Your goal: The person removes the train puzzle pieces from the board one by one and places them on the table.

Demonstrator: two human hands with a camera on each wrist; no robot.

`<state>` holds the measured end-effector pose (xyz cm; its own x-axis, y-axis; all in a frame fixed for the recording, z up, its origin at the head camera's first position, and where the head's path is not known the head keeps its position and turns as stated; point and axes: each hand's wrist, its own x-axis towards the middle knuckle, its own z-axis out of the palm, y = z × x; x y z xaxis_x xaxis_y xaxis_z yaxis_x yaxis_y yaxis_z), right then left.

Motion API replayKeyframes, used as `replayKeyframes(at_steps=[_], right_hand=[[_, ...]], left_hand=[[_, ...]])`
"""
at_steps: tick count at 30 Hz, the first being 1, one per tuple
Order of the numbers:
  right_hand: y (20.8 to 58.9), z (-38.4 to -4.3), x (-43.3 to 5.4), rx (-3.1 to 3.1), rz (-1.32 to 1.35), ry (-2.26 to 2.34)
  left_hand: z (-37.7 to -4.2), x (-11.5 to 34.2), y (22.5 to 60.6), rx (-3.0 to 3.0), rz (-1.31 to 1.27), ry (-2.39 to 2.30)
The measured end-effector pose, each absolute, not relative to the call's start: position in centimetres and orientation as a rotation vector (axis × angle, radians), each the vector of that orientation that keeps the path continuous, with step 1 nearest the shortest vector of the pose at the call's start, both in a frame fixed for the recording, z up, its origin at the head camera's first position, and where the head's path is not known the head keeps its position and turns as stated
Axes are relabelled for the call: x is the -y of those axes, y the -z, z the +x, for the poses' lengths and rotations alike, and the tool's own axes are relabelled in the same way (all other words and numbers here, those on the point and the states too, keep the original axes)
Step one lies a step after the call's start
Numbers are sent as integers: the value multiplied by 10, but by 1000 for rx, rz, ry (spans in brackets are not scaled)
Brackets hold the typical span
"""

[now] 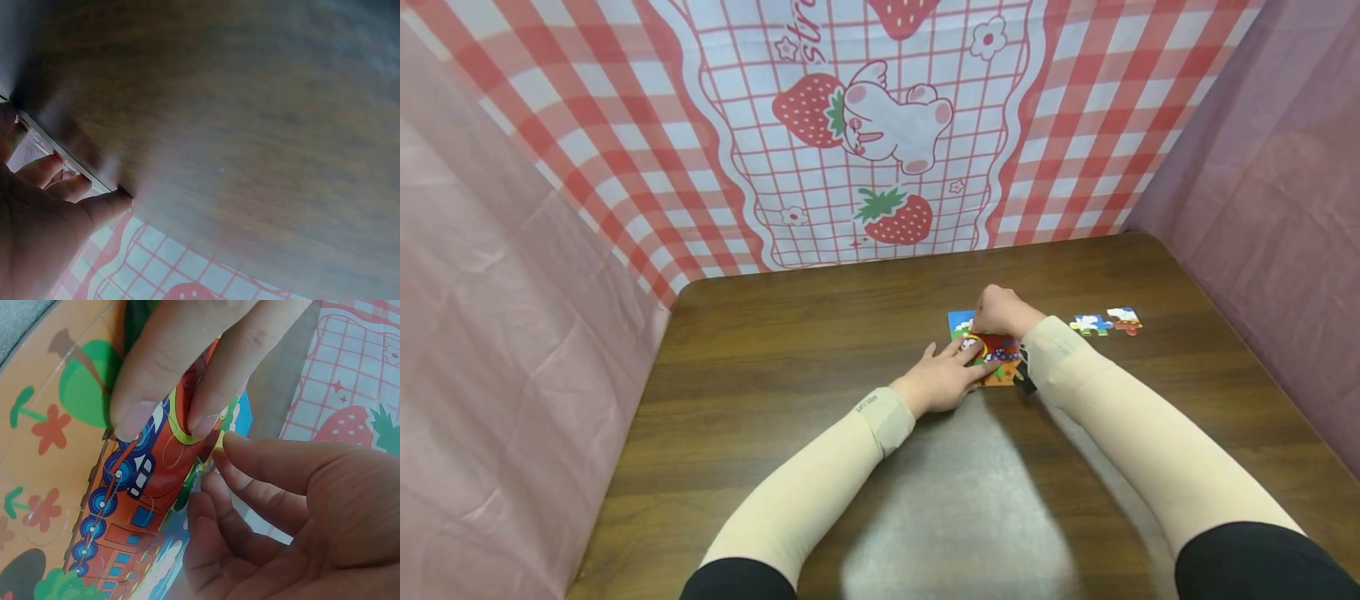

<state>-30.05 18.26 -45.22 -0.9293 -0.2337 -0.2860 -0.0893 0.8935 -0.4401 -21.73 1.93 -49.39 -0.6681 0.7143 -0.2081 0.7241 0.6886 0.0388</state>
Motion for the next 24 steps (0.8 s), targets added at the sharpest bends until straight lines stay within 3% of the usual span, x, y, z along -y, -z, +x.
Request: replayKeyframes(at_steps=[12,24], right_hand=[[458,-305,-187,-2750,-459,542],[457,-306,-188,-2722,-469,512]], left_hand=[[-217,-19,494,-2692,1163,85],[-218,-19,494,-2691,1165,96]])
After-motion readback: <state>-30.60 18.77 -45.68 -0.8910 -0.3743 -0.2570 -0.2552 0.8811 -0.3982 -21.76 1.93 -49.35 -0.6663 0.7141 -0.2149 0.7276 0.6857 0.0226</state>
